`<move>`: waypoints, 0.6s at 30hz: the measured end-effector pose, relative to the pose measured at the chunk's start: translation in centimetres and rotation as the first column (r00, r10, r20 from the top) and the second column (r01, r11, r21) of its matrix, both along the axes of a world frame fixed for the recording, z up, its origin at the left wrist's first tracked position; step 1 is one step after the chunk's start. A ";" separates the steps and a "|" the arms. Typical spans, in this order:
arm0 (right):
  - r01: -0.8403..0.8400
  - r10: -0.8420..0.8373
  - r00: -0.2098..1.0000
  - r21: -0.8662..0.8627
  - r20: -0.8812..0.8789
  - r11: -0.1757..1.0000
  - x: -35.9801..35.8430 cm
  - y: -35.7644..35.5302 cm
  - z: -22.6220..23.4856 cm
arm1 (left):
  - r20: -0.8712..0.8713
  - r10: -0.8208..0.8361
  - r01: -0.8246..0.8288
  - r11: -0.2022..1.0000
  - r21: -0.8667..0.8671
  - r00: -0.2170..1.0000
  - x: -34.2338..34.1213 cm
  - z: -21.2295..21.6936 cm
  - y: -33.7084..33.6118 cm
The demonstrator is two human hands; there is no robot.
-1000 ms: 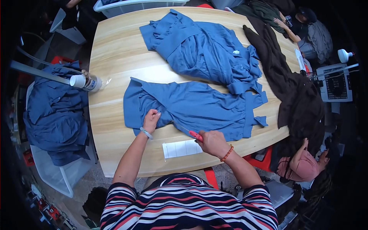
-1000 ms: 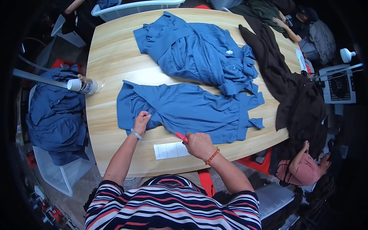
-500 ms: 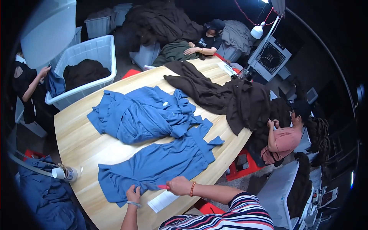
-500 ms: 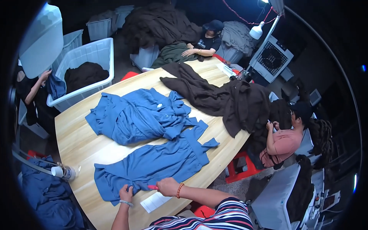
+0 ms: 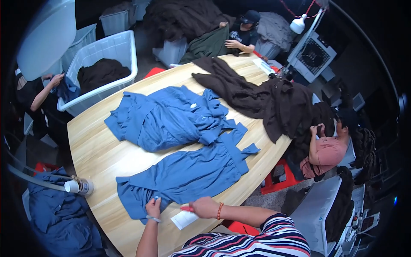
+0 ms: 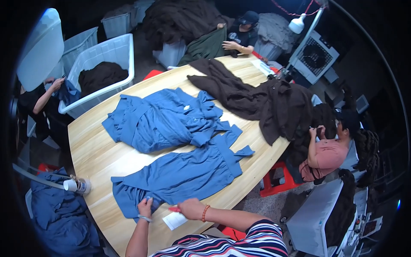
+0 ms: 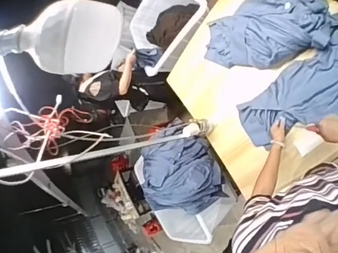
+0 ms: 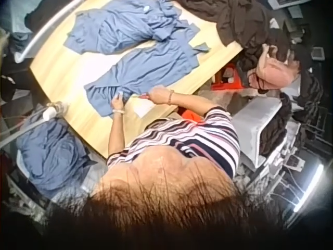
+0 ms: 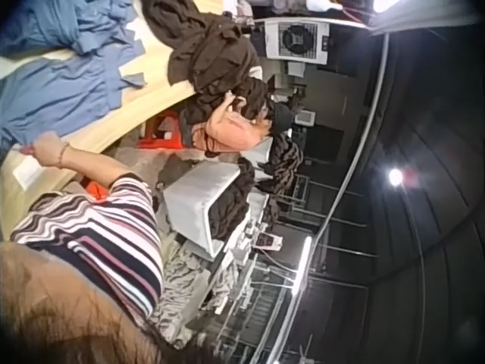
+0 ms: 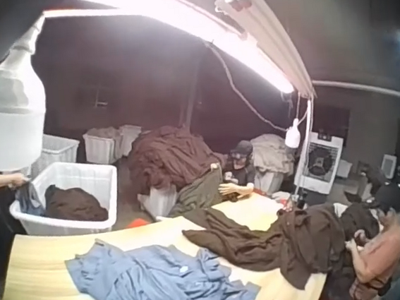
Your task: Trim excess threads and fabric from garments using a pair of scissors.
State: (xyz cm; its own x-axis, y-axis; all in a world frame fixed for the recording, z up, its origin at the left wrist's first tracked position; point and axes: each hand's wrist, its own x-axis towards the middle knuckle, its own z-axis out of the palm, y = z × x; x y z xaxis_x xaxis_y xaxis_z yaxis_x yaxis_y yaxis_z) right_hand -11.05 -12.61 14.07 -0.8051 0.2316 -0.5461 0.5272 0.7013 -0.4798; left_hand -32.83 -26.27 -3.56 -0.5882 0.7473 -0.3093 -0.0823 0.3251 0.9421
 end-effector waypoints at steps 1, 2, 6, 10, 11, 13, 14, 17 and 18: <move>0.110 -0.110 0.994 0.048 -0.020 0.993 0.7 0.8 -0.8 | -0.266 -0.087 0.054 0.990 -0.130 0.960 0.9 2.1 0.4; 0.215 -0.212 0.976 0.092 -0.047 0.972 1.2 1.5 -1.3 | -0.429 -0.107 0.036 0.985 -0.170 0.897 2.0 3.7 0.3; 0.282 -0.274 0.953 0.050 -0.129 0.958 4.7 4.8 -3.2 | -0.880 -0.176 0.087 0.984 -0.153 0.441 2.1 8.6 0.7; 0.431 -0.366 0.895 0.277 -0.257 0.859 5.8 8.3 -6.6 | -0.819 -0.336 0.083 0.937 -0.338 0.465 -1.9 7.4 1.5; 0.473 -0.408 0.879 0.348 -0.247 0.809 5.8 8.9 -7.3 | -0.766 -0.380 0.103 0.917 -0.385 0.519 -3.0 6.9 2.3; 0.431 -0.350 0.899 0.384 -0.263 0.817 5.8 9.8 -8.2 | -0.754 -0.409 0.117 0.904 -0.411 0.514 -4.6 6.1 4.6; 0.402 -0.307 0.911 0.429 -0.275 0.809 6.0 10.3 -8.4 | -0.741 -0.441 0.151 0.892 -0.427 0.507 -5.4 5.9 5.7; 0.282 -0.255 0.959 0.311 -0.124 0.908 6.5 13.2 -7.8 | -0.740 -0.383 0.135 0.918 -0.374 0.554 -8.2 6.9 9.6; 0.271 -0.244 0.962 0.308 -0.124 0.912 6.8 14.3 -7.1 | -0.810 -0.305 0.140 0.952 -0.272 0.500 -9.0 8.4 11.8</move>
State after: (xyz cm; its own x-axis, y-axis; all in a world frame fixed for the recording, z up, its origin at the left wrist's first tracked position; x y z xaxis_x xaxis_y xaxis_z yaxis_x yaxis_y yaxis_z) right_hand -4.21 1.71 6.98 -0.7322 0.5877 -0.3442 0.6790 0.6693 -0.3016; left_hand -41.80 -14.51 4.88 -0.4542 0.8837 0.1130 0.8093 0.3562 0.4671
